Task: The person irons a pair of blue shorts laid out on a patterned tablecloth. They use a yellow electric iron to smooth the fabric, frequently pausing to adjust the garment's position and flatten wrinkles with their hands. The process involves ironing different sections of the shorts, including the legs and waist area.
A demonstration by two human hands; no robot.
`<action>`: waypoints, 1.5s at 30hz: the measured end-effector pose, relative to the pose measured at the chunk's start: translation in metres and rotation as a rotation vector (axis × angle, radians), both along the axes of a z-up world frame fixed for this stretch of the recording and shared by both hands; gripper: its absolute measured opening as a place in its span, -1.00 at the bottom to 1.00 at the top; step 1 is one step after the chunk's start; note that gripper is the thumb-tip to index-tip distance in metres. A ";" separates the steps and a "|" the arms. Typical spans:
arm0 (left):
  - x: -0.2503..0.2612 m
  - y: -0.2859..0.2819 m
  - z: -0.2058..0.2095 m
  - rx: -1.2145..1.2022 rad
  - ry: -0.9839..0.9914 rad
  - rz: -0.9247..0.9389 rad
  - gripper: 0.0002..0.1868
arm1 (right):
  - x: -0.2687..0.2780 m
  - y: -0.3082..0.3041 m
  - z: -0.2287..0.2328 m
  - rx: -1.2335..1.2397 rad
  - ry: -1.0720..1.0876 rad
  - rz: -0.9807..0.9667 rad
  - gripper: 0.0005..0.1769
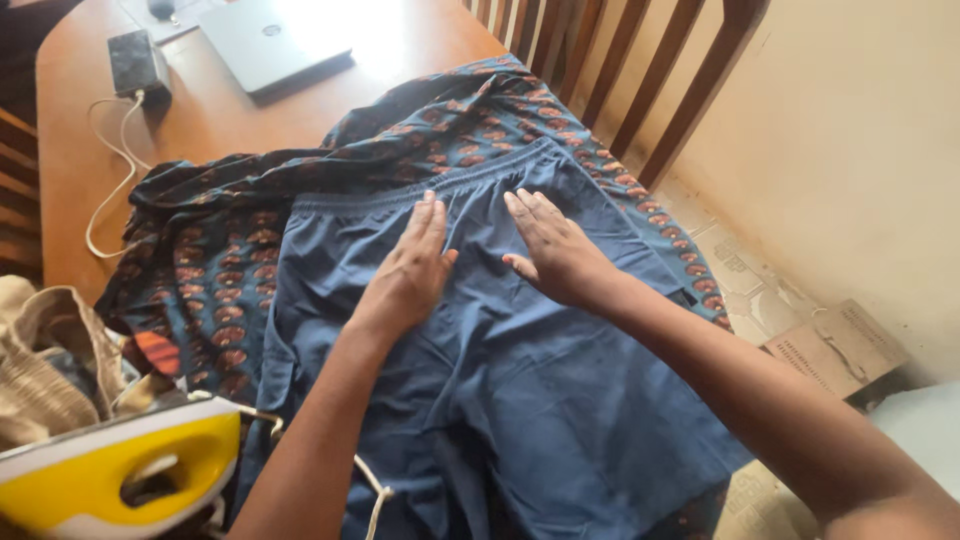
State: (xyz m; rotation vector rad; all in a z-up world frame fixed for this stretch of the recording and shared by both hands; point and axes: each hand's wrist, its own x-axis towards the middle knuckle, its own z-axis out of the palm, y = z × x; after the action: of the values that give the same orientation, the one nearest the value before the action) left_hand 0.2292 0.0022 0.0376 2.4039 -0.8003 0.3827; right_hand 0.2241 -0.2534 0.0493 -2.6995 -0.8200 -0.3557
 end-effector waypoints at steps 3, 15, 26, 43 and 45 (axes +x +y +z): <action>0.032 0.010 -0.015 -0.027 0.071 0.055 -0.33 | 0.031 0.001 -0.009 -0.016 0.029 -0.041 -0.10; 0.126 0.085 -0.064 0.081 0.059 0.383 -0.45 | 0.170 -0.050 -0.052 -0.023 0.178 -0.355 -0.34; 0.115 0.074 -0.026 0.382 -0.010 0.391 -0.55 | 0.171 -0.054 -0.036 -0.009 0.158 -0.296 -0.34; 0.142 0.040 -0.030 0.515 0.288 0.315 -0.31 | 0.177 -0.014 -0.025 -0.365 0.149 -0.101 -0.44; 0.143 0.038 -0.033 0.479 0.253 0.285 -0.35 | 0.183 -0.025 -0.028 -0.333 0.023 -0.046 -0.41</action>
State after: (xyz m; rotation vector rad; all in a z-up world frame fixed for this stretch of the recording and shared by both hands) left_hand 0.3719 0.0398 0.0047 2.9487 -0.4722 -0.0175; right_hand 0.4069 -0.2781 0.0210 -3.0268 -0.8793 -0.2128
